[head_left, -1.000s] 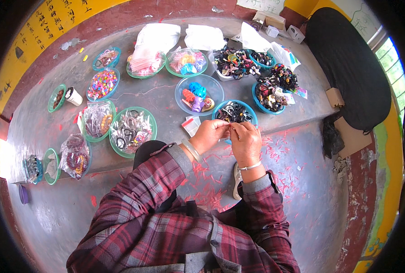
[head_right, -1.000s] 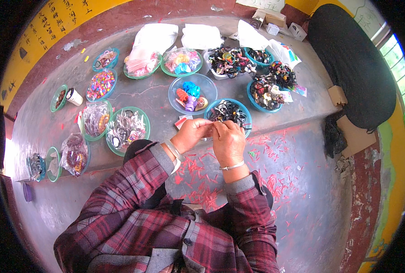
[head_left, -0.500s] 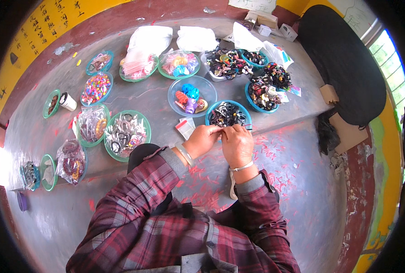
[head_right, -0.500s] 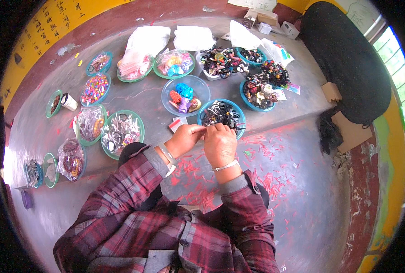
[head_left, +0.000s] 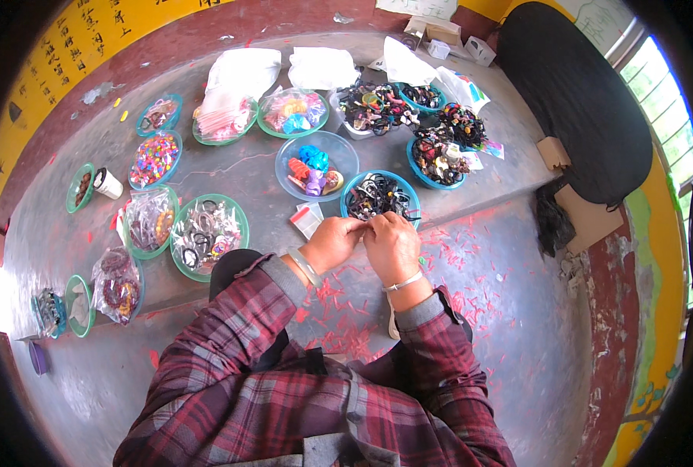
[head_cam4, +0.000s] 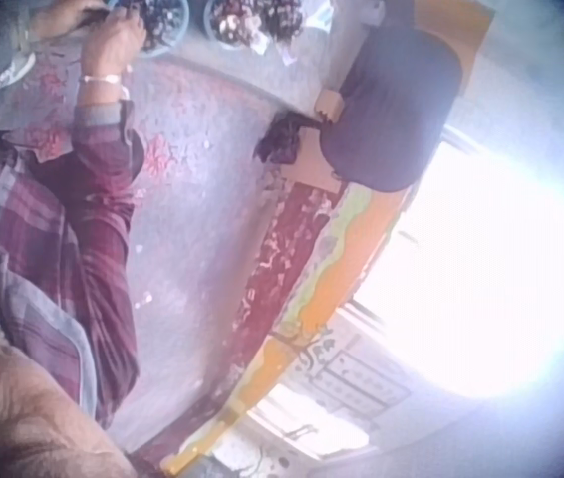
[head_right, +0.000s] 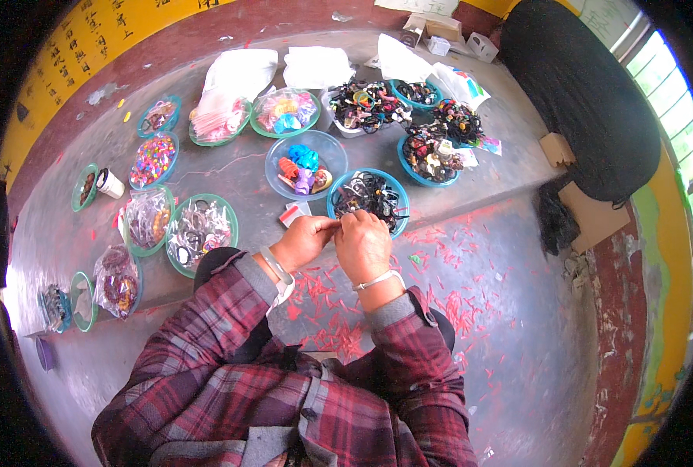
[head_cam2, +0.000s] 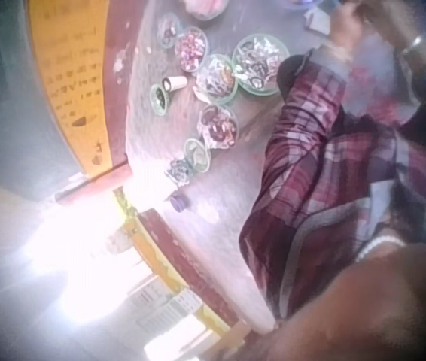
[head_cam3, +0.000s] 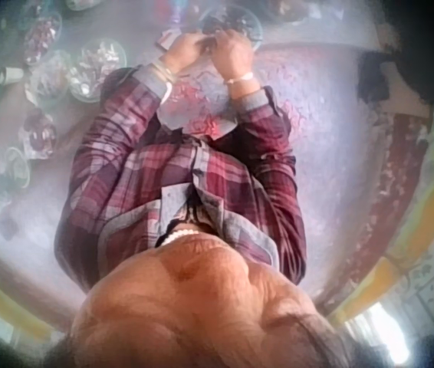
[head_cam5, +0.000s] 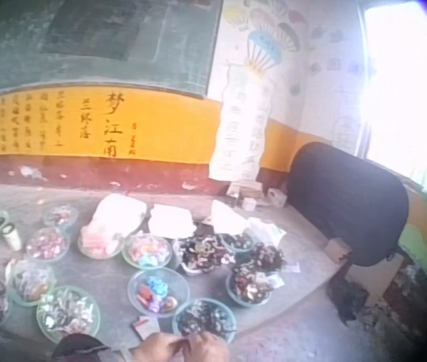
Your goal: The person sits on the floor surrounded by bowls of hair accessories and packaging materials. They repeatedly pick up small hair clips, place them into clear plastic bags, and seal the bags. The person handles the items one by one, organizing them into individual packages.
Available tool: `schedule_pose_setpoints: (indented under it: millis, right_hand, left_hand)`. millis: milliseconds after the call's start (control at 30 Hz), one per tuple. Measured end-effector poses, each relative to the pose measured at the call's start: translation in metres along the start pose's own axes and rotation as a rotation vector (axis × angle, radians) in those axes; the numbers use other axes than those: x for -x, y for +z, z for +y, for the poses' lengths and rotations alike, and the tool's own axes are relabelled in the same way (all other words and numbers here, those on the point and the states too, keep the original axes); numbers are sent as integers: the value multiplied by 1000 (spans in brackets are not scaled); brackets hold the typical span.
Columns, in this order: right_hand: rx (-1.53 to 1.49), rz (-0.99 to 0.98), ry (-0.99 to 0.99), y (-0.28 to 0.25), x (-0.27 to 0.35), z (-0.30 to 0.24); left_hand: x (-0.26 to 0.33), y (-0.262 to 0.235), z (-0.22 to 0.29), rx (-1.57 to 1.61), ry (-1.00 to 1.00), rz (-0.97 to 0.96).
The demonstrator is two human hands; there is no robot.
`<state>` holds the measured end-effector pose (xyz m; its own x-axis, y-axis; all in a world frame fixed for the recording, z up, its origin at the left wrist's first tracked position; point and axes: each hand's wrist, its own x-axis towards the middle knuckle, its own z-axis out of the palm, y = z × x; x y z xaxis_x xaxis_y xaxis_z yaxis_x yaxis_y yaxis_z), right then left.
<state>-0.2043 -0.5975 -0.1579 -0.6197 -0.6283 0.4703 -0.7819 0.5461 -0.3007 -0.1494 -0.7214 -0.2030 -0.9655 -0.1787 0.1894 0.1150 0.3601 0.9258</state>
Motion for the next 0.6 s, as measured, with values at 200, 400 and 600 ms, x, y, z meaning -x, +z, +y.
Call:
schedule_pose_setpoints:
  millis: [200,400,600]
  right_hand:
    - [33,-93,-16,1,1,3]
    - [68,-124,-12,1,3,3]
    - [63,-68,-26,5,3,4]
  left_hand:
    - [0,0,0,4,-6,-9]
    - [1,0,2,-32,10,-31]
    - [1,1,2,-21,-10,-27]
